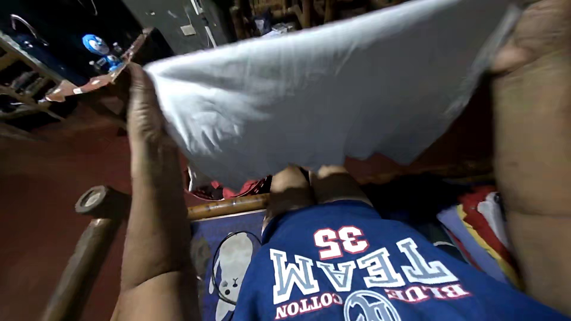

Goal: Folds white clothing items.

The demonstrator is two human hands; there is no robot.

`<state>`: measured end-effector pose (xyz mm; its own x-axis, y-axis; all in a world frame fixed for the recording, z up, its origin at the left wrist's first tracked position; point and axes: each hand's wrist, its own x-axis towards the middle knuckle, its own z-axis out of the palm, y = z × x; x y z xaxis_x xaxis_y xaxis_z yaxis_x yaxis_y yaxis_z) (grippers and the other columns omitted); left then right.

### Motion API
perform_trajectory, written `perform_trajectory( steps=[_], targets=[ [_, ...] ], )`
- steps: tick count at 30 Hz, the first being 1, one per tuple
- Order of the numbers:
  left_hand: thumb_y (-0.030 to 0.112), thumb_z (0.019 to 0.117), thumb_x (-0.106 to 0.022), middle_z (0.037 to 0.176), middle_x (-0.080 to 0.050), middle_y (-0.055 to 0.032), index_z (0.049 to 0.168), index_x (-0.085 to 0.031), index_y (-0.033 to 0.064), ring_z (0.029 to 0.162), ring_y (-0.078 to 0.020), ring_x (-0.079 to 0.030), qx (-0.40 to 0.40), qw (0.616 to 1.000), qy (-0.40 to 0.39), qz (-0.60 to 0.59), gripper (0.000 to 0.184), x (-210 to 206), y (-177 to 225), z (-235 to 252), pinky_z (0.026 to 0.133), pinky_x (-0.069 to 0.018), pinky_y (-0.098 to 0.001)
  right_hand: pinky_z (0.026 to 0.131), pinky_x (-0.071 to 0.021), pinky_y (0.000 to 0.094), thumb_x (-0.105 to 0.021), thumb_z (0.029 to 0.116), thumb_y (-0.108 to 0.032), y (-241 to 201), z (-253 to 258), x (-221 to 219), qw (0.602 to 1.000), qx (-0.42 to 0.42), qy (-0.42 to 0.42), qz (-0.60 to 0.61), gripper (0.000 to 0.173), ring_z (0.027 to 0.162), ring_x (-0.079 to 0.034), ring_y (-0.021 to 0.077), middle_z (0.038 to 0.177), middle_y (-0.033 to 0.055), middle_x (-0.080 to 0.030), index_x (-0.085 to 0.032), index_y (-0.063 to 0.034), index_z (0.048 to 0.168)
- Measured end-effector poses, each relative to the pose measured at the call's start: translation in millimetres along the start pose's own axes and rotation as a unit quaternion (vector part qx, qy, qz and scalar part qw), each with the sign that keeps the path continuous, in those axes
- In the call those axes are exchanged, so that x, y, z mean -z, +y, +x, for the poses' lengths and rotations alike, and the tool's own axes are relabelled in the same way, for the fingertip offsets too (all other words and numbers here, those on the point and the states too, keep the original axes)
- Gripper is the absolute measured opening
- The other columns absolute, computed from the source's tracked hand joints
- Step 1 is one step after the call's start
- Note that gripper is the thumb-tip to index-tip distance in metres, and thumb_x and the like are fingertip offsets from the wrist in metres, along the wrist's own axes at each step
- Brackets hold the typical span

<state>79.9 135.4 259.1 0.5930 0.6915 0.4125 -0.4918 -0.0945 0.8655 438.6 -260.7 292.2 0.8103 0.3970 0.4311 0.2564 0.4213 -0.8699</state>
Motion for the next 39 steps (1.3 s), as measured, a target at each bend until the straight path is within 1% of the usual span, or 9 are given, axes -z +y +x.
perform_trajectory(
  steps=[4,7,11,13,17,21,27,34,39],
  targets=[
    [0.052,0.1081,-0.032,0.099,-0.071,-0.0011,0.119,-0.061,0.0137,0.091,-0.013,-0.069,0.209,0.974,0.046,-0.077,0.049,-27.7,-41.3,-7.2,0.082,-0.06,-0.0366,0.081,-0.0588,0.0305,-0.054,0.1055,-0.031,39.4,3.0,-19.3,0.973,-0.03,-0.002,-0.23,0.024,0.082,-0.066,0.0041,0.088,-0.0061,-0.066,-0.066,-0.0102,0.102],
    [0.054,0.1075,-0.015,0.108,-0.07,-0.0013,0.128,-0.06,0.0116,0.096,-0.0123,-0.068,0.188,0.974,-0.115,-0.043,0.066,-73.5,-41.9,-29.4,0.085,-0.0582,-0.0344,0.074,-0.0558,0.0228,-0.056,0.1047,-0.023,41.0,-33.3,-63.1,0.941,0.047,-0.131,-0.31,0.02,0.075,-0.061,-0.0009,0.084,-0.0046,-0.063,-0.065,-0.0063,0.097],
    [0.035,0.1067,-0.036,0.107,-0.066,-0.0004,0.128,-0.054,0.0082,0.099,-0.0099,-0.064,0.132,0.961,-0.243,0.021,0.039,-159.6,-34.0,-72.4,0.091,-0.0553,-0.0325,0.097,-0.0531,0.0359,-0.081,0.0843,-0.03,45.1,-88.8,-128.5,0.878,0.176,-0.254,-0.365,0.048,0.109,-0.065,0.0211,0.12,0.0184,-0.066,-0.068,0.0046,0.115],
    [0.03,0.1055,-0.046,0.13,-0.059,-0.0116,0.138,-0.055,-0.0033,0.119,-0.0142,-0.058,-0.026,0.936,-0.318,0.148,0.047,-172.0,-35.2,-73.8,0.104,-0.0494,-0.033,0.091,-0.0554,0.0351,-0.075,0.0851,-0.015,53.7,-88.7,-140.7,0.87,0.269,-0.215,-0.353,0.031,0.102,-0.068,0.0244,0.111,0.0231,-0.068,-0.069,0.0089,0.104],
    [0.03,0.0906,-0.075,0.144,-0.054,-0.0208,0.129,-0.066,0.0034,0.14,-0.0335,-0.045,-0.335,0.844,-0.222,0.355,0.048,-159.3,-38.8,-25.8,0.118,-0.0359,-0.0493,0.08,-0.0551,0.0193,-0.064,0.0987,-0.011,27.4,-65.3,-127.8,0.907,0.301,-0.156,-0.252,0.016,0.085,-0.064,0.0016,0.094,0.0048,-0.069,-0.068,0.0045,0.101],
    [0.04,0.0816,-0.082,0.132,-0.062,-0.0118,0.108,-0.074,0.0085,0.134,-0.0307,-0.048,-0.262,0.826,-0.284,0.411,0.041,-134.3,-35.1,-2.5,0.114,-0.0369,-0.0502,0.074,-0.0558,0.0143,-0.055,0.1013,-0.011,-22.1,-63.8,-106.7,0.938,0.274,-0.093,-0.19,0.011,0.076,-0.063,-0.0092,0.085,-0.0192,-0.066,-0.065,-0.0146,0.099],
    [0.016,0.0905,-0.077,0.129,-0.067,-0.0081,0.095,-0.08,0.012,0.132,-0.0217,-0.054,-0.273,0.883,-0.357,0.138,0.006,-133.3,-49.8,-8.6,0.114,-0.0415,-0.0387,0.079,-0.0585,0.0174,-0.054,0.1034,-0.007,-32.7,-47.7,-80.0,0.983,0.147,-0.007,-0.107,0.02,0.078,-0.068,-0.004,0.08,-0.0143,-0.07,-0.065,-0.0171,0.09],
    [0.05,0.0824,-0.079,0.126,-0.064,-0.0142,0.088,-0.079,0.0128,0.132,-0.0354,-0.05,-0.247,0.78,-0.44,0.371,0.038,-149.4,-114.0,-4.2,0.113,-0.0379,-0.0568,0.076,-0.0605,0.0191,-0.052,0.107,-0.018,-23.6,-67.7,-44.6,0.985,0.115,-0.046,-0.122,0.016,0.078,-0.069,-0.0023,0.085,-0.0139,-0.071,-0.066,-0.0178,0.1],
    [0.025,0.0905,-0.078,0.1,-0.068,-0.0152,0.095,-0.072,-0.0018,0.097,-0.0174,-0.065,-0.347,0.802,-0.337,0.349,0.028,-150.6,-41.1,-13.4,0.088,-0.054,-0.0313,0.09,-0.0578,0.0214,-0.059,0.1038,-0.018,-36.1,-84.7,21.6,0.968,0.187,-0.084,-0.142,0.01,0.094,-0.068,-0.0008,0.101,-0.0144,-0.072,-0.066,-0.0193,0.11]
  ],
)
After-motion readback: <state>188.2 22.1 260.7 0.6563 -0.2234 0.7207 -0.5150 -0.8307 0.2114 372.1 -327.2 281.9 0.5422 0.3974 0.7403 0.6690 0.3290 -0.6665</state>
